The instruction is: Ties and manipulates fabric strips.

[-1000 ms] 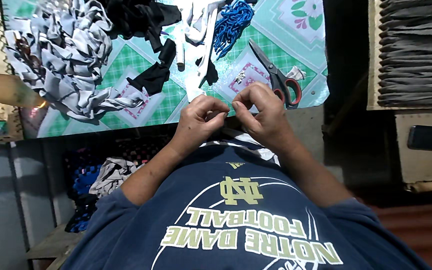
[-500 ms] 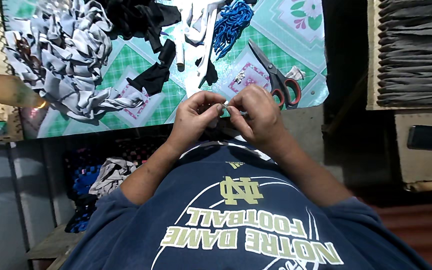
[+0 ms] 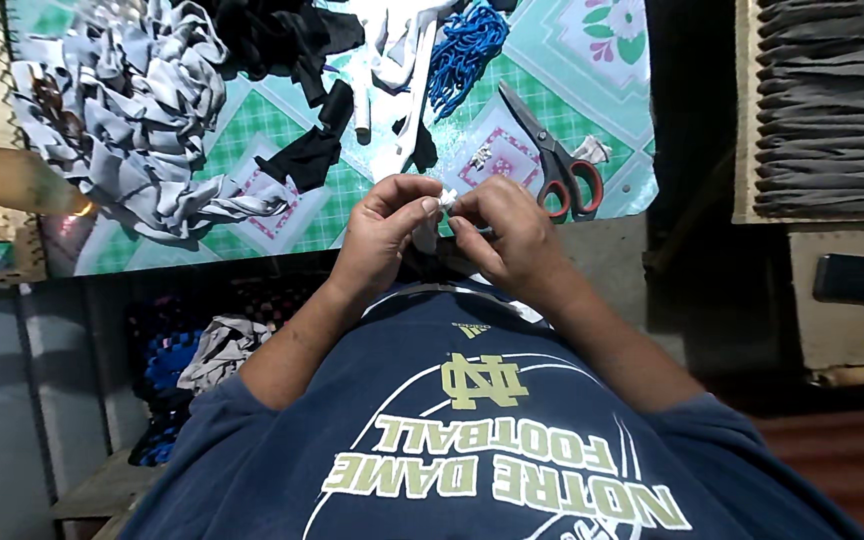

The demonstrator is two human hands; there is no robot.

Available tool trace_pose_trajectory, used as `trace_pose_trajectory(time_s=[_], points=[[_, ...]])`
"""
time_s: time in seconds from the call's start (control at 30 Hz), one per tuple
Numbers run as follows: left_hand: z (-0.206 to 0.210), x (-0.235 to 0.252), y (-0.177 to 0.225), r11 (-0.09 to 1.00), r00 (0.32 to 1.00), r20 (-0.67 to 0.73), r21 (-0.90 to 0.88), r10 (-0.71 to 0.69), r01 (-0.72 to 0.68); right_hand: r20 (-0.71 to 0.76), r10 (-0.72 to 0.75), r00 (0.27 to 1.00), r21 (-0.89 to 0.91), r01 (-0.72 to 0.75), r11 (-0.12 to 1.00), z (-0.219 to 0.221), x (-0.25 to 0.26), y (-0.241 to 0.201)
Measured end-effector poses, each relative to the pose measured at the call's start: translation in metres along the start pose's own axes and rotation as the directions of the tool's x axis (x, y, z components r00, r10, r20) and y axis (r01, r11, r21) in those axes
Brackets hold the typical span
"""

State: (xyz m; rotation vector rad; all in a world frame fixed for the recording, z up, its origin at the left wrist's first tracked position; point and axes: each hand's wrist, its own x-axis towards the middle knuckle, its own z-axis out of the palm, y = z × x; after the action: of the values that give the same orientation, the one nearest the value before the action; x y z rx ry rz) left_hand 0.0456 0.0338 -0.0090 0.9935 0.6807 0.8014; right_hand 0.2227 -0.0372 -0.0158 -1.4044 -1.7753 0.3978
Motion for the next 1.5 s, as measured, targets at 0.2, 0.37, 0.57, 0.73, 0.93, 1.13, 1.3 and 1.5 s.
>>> trace_pose_trajectory(time_s=[0.2,0.37,0.57,0.73,0.93,1.13,1.3,1.5], points=[[0.003,0.0,0.0,0.995,0.998,0.005,-0.08,-0.067,0.067,-0.023,0.019,1.0,0.013,-0.019,1.0,0.003,0.0,0.002],[0.0,0.001,-0.003,0.999,0.998,0.055,-0.043,-0.022,0.024,-0.056,0.023,0.998,0.042,-0.021,0.999,0.005,-0.001,0.004],[0.0,0.001,-0.002,0.999,0.997,0.071,0.043,0.004,-0.007,-0.09,0.006,0.996,0.084,0.002,0.996,0.007,0.0,0.005],[-0.002,0.001,-0.003,0.993,0.995,0.083,0.1,0.061,-0.069,-0.114,-0.033,0.993,0.066,0.041,0.997,0.007,0.001,0.006],[0.002,0.0,-0.005,0.943,0.984,0.043,0.28,0.175,-0.18,-0.126,-0.035,0.991,-0.01,0.034,0.999,0.006,0.003,0.007],[0.004,-0.002,-0.006,0.835,0.957,0.109,0.468,0.27,-0.289,-0.066,-0.138,0.988,-0.006,0.138,0.99,0.0,0.006,0.001],[0.001,-0.004,-0.009,0.776,0.942,0.181,0.535,0.281,-0.334,-0.015,-0.178,0.984,-0.073,0.176,0.982,0.004,0.007,0.002],[0.003,-0.003,-0.005,0.833,0.948,0.226,0.461,0.224,-0.307,-0.235,-0.291,0.928,-0.032,0.291,0.956,0.006,0.01,-0.003]])
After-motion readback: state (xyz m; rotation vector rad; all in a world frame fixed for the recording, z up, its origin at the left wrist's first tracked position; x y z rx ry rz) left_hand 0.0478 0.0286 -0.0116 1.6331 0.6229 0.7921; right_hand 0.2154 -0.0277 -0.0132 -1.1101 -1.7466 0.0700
